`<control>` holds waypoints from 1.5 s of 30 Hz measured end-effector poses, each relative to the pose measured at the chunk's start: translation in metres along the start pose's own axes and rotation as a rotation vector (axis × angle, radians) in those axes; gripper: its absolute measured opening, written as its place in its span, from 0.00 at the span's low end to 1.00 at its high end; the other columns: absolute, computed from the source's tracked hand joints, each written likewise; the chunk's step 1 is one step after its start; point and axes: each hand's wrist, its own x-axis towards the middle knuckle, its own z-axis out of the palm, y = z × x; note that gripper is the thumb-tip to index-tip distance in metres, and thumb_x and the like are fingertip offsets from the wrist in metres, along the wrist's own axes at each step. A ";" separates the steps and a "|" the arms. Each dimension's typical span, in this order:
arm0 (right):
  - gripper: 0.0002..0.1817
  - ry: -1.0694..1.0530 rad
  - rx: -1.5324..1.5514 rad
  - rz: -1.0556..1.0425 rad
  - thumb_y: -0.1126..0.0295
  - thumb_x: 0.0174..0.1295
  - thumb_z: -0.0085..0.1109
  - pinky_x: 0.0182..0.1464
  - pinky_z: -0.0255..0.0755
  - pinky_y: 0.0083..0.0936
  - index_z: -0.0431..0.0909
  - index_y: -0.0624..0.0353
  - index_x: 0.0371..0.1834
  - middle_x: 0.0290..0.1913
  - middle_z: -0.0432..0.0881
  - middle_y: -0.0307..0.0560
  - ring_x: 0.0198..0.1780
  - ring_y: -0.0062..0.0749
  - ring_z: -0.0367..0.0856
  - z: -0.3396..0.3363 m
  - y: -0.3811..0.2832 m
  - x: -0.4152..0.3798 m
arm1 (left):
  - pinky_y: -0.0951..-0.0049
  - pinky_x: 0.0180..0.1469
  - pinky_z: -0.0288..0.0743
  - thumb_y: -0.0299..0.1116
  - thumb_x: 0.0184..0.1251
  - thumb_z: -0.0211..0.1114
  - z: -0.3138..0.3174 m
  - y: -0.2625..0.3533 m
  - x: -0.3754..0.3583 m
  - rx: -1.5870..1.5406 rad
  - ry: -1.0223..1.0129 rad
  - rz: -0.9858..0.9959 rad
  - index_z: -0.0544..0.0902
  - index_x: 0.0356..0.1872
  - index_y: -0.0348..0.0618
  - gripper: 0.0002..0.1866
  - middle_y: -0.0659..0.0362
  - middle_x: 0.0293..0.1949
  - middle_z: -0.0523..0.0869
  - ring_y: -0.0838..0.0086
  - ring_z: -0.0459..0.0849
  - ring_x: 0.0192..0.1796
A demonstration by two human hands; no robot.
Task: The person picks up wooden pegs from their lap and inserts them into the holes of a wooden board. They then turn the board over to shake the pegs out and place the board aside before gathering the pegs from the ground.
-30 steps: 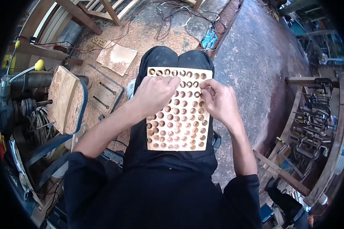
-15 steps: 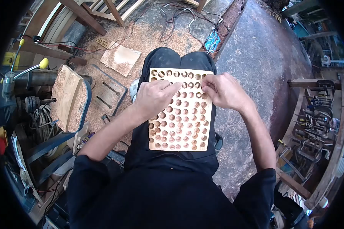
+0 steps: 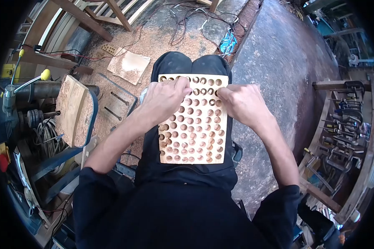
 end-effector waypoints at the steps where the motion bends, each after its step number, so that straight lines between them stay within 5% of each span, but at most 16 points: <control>1: 0.05 -0.018 -0.038 -0.032 0.72 0.54 0.59 0.31 0.79 0.40 0.76 0.62 0.30 0.28 0.84 0.52 0.29 0.46 0.86 0.006 0.003 0.000 | 0.65 0.28 0.73 0.36 0.74 0.58 -0.004 0.003 0.000 -0.058 0.003 -0.062 0.76 0.41 0.42 0.08 0.55 0.25 0.83 0.62 0.83 0.27; 2: 0.05 -0.024 -0.044 -0.024 0.72 0.56 0.59 0.30 0.78 0.40 0.75 0.62 0.30 0.27 0.83 0.52 0.28 0.46 0.86 0.009 0.003 0.001 | 0.67 0.26 0.72 0.36 0.76 0.57 -0.007 0.005 -0.001 -0.117 0.005 -0.127 0.75 0.42 0.42 0.08 0.56 0.25 0.83 0.65 0.82 0.25; 8: 0.06 0.090 0.292 0.128 0.71 0.61 0.58 0.29 0.77 0.40 0.76 0.63 0.33 0.21 0.81 0.55 0.25 0.46 0.85 0.017 0.013 0.005 | 0.84 0.22 0.56 0.40 0.82 0.45 -0.010 0.007 -0.014 -1.761 -0.077 -0.333 0.72 0.41 0.41 0.14 0.60 0.29 0.75 0.85 0.62 0.22; 10: 0.06 0.076 0.486 0.286 0.72 0.61 0.60 0.30 0.77 0.40 0.78 0.63 0.36 0.21 0.81 0.56 0.25 0.47 0.84 0.008 0.012 0.003 | 0.85 0.22 0.56 0.46 0.82 0.40 0.001 0.003 -0.013 -1.873 -0.079 -0.358 0.73 0.39 0.40 0.21 0.57 0.30 0.75 0.85 0.62 0.22; 12: 0.04 0.146 0.432 0.177 0.73 0.59 0.63 0.31 0.78 0.38 0.83 0.60 0.36 0.25 0.83 0.56 0.27 0.49 0.84 0.012 0.013 0.002 | 0.85 0.21 0.55 0.49 0.82 0.38 0.006 -0.002 -0.012 -1.929 -0.044 -0.390 0.73 0.38 0.40 0.23 0.58 0.30 0.75 0.85 0.62 0.21; 16: 0.04 0.199 0.258 0.038 0.74 0.57 0.65 0.33 0.78 0.35 0.86 0.62 0.32 0.28 0.85 0.54 0.30 0.44 0.86 0.013 0.010 0.000 | 0.88 0.21 0.57 0.41 0.76 0.60 0.007 0.010 0.000 -1.031 0.128 -0.306 0.83 0.34 0.36 0.17 0.63 0.25 0.80 0.90 0.69 0.23; 17: 0.04 0.142 0.225 0.041 0.74 0.57 0.65 0.33 0.78 0.35 0.86 0.62 0.33 0.28 0.85 0.54 0.30 0.45 0.86 0.006 0.010 0.004 | 0.85 0.23 0.61 0.33 0.68 0.69 0.001 0.011 0.002 -0.988 0.004 -0.457 0.87 0.34 0.35 0.10 0.66 0.20 0.79 0.89 0.72 0.24; 20: 0.05 0.081 0.144 0.046 0.72 0.58 0.61 0.33 0.78 0.39 0.82 0.62 0.31 0.27 0.84 0.55 0.29 0.48 0.85 0.004 0.014 0.015 | 0.80 0.25 0.65 0.34 0.67 0.69 0.002 0.018 0.008 -0.579 0.060 -0.294 0.88 0.37 0.37 0.09 0.68 0.17 0.75 0.87 0.71 0.24; 22: 0.07 0.117 0.158 0.009 0.72 0.57 0.59 0.34 0.78 0.45 0.76 0.62 0.24 0.25 0.82 0.56 0.30 0.53 0.84 0.009 0.020 0.016 | 0.72 0.29 0.73 0.32 0.63 0.70 0.011 0.019 0.006 -0.355 0.125 -0.160 0.89 0.40 0.41 0.08 0.62 0.19 0.80 0.77 0.79 0.24; 24: 0.05 0.191 0.290 -0.016 0.71 0.56 0.62 0.34 0.79 0.43 0.83 0.60 0.31 0.26 0.84 0.52 0.30 0.50 0.84 0.008 0.020 0.009 | 0.69 0.30 0.76 0.31 0.62 0.70 0.018 0.014 0.004 -0.100 0.266 0.071 0.89 0.40 0.42 0.08 0.58 0.21 0.82 0.70 0.83 0.24; 25: 0.06 0.162 0.274 -0.009 0.72 0.55 0.64 0.34 0.80 0.38 0.85 0.61 0.34 0.28 0.85 0.52 0.30 0.47 0.86 0.004 0.019 0.005 | 0.65 0.32 0.79 0.30 0.61 0.70 0.014 0.015 0.002 -0.060 0.199 0.062 0.89 0.40 0.44 0.07 0.54 0.25 0.84 0.62 0.84 0.27; 29: 0.07 0.129 0.243 -0.007 0.69 0.53 0.69 0.34 0.82 0.34 0.88 0.57 0.35 0.30 0.87 0.47 0.30 0.41 0.87 0.014 0.019 -0.002 | 0.64 0.30 0.78 0.29 0.61 0.69 0.014 0.015 0.001 -0.026 0.196 0.122 0.88 0.36 0.42 0.04 0.55 0.24 0.83 0.62 0.84 0.26; 33: 0.05 0.064 0.154 -0.023 0.71 0.53 0.62 0.32 0.79 0.41 0.80 0.61 0.27 0.24 0.82 0.53 0.29 0.50 0.85 0.023 0.020 -0.001 | 0.64 0.29 0.79 0.29 0.63 0.68 0.020 0.019 0.004 -0.107 0.225 0.159 0.85 0.33 0.41 0.03 0.53 0.25 0.86 0.60 0.86 0.26; 38: 0.09 -0.026 0.331 0.078 0.69 0.56 0.61 0.34 0.77 0.47 0.79 0.65 0.31 0.26 0.83 0.61 0.31 0.57 0.84 0.010 0.021 0.008 | 0.60 0.29 0.80 0.33 0.66 0.65 0.010 0.022 0.007 -0.042 0.142 0.131 0.83 0.33 0.42 0.06 0.51 0.23 0.85 0.56 0.86 0.25; 43: 0.10 -0.078 0.124 0.024 0.70 0.55 0.59 0.36 0.78 0.47 0.78 0.66 0.36 0.29 0.84 0.61 0.35 0.57 0.85 0.008 0.009 0.010 | 0.55 0.30 0.78 0.36 0.69 0.62 0.003 0.018 0.009 -0.107 0.066 0.060 0.80 0.36 0.41 0.09 0.48 0.22 0.84 0.51 0.85 0.27; 45: 0.09 -0.064 0.146 -0.001 0.71 0.55 0.58 0.35 0.78 0.47 0.78 0.65 0.35 0.28 0.84 0.59 0.34 0.55 0.86 0.001 0.007 0.007 | 0.63 0.30 0.77 0.39 0.74 0.59 -0.002 0.016 0.007 -0.350 0.021 -0.082 0.78 0.37 0.39 0.12 0.52 0.26 0.84 0.62 0.84 0.28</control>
